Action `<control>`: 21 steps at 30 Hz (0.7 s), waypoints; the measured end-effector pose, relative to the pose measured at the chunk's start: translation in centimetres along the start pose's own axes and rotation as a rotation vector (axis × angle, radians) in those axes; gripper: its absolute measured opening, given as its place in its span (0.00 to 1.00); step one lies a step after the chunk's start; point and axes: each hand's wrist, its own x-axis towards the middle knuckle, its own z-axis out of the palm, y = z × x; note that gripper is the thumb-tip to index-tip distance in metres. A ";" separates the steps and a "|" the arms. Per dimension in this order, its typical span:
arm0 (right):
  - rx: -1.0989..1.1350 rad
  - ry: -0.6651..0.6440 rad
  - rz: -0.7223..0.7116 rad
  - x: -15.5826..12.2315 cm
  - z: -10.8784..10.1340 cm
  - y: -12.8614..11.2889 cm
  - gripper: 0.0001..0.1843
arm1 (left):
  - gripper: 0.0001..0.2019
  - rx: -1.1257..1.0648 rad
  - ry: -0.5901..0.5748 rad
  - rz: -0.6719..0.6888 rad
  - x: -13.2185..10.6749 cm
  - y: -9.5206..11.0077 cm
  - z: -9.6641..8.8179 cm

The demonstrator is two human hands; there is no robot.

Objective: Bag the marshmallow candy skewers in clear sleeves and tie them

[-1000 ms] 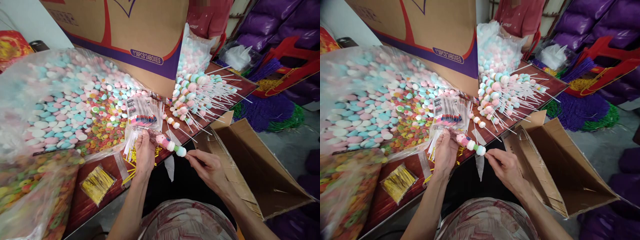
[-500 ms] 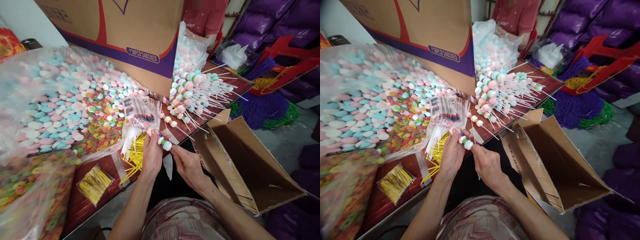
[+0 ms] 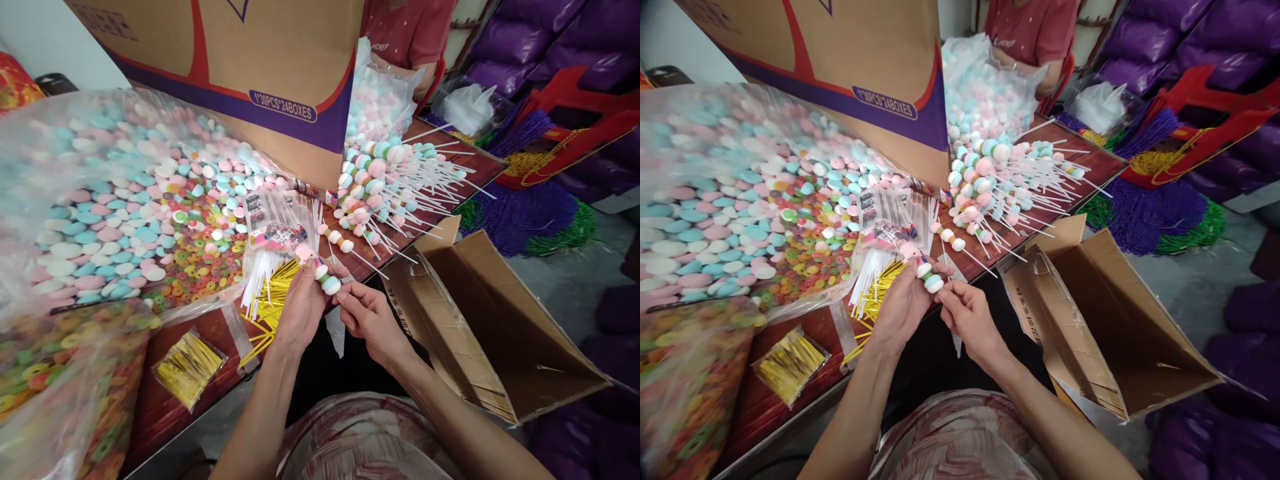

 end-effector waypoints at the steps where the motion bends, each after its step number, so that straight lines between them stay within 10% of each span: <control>1: -0.063 0.028 -0.067 0.0 0.1 0.1 0.13 | 0.11 0.016 -0.005 -0.006 -0.1 0.2 0.0; 9: -0.359 0.135 -0.340 -0.6 -0.8 1.3 0.12 | 0.14 0.203 -0.054 -0.080 -0.4 2.8 -0.7; 14: -0.325 0.110 -0.357 -0.6 -1.4 1.1 0.12 | 0.22 0.157 -0.044 0.119 1.0 4.7 -0.6; 21: -0.507 0.098 -0.405 -0.3 -1.8 1.0 0.12 | 0.11 0.008 0.078 0.146 2.8 3.3 0.8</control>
